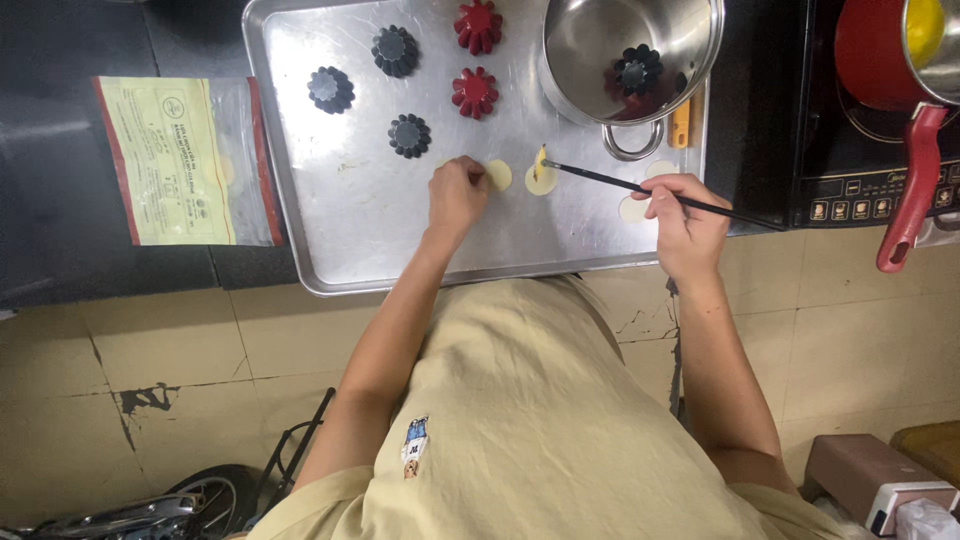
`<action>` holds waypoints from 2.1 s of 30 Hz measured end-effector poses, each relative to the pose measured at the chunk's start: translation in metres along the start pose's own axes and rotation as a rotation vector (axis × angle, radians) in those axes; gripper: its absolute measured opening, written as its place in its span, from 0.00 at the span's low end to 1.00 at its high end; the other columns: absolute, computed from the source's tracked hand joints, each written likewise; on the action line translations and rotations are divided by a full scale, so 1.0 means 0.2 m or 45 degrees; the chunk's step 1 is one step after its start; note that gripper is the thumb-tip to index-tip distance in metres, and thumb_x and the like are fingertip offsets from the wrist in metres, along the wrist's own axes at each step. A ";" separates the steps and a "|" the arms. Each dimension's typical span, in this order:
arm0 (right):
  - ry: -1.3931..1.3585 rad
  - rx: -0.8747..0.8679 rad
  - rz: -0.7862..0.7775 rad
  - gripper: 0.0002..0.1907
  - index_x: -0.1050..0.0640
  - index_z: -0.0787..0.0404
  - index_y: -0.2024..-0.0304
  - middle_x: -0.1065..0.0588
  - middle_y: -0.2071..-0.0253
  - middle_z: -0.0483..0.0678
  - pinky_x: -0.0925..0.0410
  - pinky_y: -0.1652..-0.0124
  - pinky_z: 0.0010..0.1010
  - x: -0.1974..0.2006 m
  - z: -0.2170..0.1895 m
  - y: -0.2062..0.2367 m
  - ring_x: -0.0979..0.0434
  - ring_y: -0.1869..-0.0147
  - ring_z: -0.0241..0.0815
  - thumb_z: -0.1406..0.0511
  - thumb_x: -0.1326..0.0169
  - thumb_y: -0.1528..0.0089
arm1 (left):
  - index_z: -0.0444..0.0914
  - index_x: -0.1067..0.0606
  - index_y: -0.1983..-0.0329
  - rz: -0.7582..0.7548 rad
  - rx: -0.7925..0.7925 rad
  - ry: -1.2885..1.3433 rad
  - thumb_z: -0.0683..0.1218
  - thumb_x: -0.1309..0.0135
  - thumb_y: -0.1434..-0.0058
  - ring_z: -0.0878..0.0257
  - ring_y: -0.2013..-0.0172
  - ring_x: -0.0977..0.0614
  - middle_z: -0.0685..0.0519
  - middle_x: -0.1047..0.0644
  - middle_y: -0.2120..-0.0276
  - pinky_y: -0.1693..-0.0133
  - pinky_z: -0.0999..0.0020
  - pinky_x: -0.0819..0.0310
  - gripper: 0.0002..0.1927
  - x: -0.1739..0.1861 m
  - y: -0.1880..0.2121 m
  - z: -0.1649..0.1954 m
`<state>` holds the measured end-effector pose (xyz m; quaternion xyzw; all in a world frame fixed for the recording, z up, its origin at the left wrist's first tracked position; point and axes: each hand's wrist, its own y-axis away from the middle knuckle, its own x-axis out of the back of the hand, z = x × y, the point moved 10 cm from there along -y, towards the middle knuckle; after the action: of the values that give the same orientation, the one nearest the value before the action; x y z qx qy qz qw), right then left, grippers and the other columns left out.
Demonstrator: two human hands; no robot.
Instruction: The person brushes a yellow liquid onto round dough discs on a metal tray, then wraps the discs around flower-shaped molds, presses the dough to shape it, and removes the molds, leaving shaped dough pieces on the tray.
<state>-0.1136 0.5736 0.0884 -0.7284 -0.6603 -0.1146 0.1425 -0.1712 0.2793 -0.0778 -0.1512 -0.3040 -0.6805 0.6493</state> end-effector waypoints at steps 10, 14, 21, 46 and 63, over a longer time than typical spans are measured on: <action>-0.165 -0.065 0.037 0.08 0.23 0.71 0.55 0.21 0.60 0.52 0.32 0.60 0.22 0.04 0.11 0.02 0.27 0.63 0.31 0.72 0.52 0.29 | 0.32 0.23 0.63 -0.039 -0.075 0.055 0.38 0.43 0.42 0.47 0.67 0.16 0.41 0.19 0.70 0.61 0.56 0.23 0.06 -0.05 0.02 0.02; -0.258 -0.070 0.063 0.07 0.24 0.71 0.55 0.23 0.61 0.53 0.31 0.58 0.23 0.05 0.13 0.02 0.24 0.61 0.33 0.72 0.53 0.28 | 0.33 0.22 0.58 0.052 -0.127 0.141 0.37 0.43 0.44 0.51 0.68 0.15 0.43 0.18 0.67 0.62 0.60 0.22 0.10 0.05 0.03 0.11; -0.239 -0.087 0.064 0.07 0.24 0.71 0.55 0.22 0.60 0.53 0.31 0.59 0.23 0.06 0.14 0.03 0.25 0.61 0.33 0.73 0.53 0.29 | 0.34 0.22 0.50 0.044 -0.902 -0.458 0.36 0.46 0.45 0.52 0.55 0.21 0.46 0.20 0.57 0.52 0.60 0.25 0.18 0.15 0.32 0.30; -0.122 -0.065 -0.291 0.08 0.21 0.68 0.59 0.21 0.63 0.48 0.32 0.61 0.23 -0.42 0.09 0.11 0.27 0.64 0.32 0.71 0.51 0.32 | 0.36 0.19 0.71 -0.024 0.136 -0.040 0.49 0.34 0.47 0.52 0.75 0.18 0.47 0.19 0.77 0.69 0.59 0.25 0.11 0.28 0.32 -0.25; -0.128 -0.098 -0.066 0.06 0.19 0.72 0.60 0.20 0.67 0.52 0.24 0.64 0.24 -0.52 0.15 0.13 0.16 0.64 0.38 0.71 0.44 0.32 | 0.37 0.20 0.71 -0.059 0.125 -0.036 0.48 0.34 0.46 0.54 0.75 0.17 0.47 0.19 0.77 0.69 0.61 0.24 0.10 0.25 0.31 -0.30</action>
<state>-0.0998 0.4856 0.0230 -0.7208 -0.6804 -0.1067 0.0780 -0.1042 0.2055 -0.0810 -0.1217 -0.3495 -0.6774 0.6357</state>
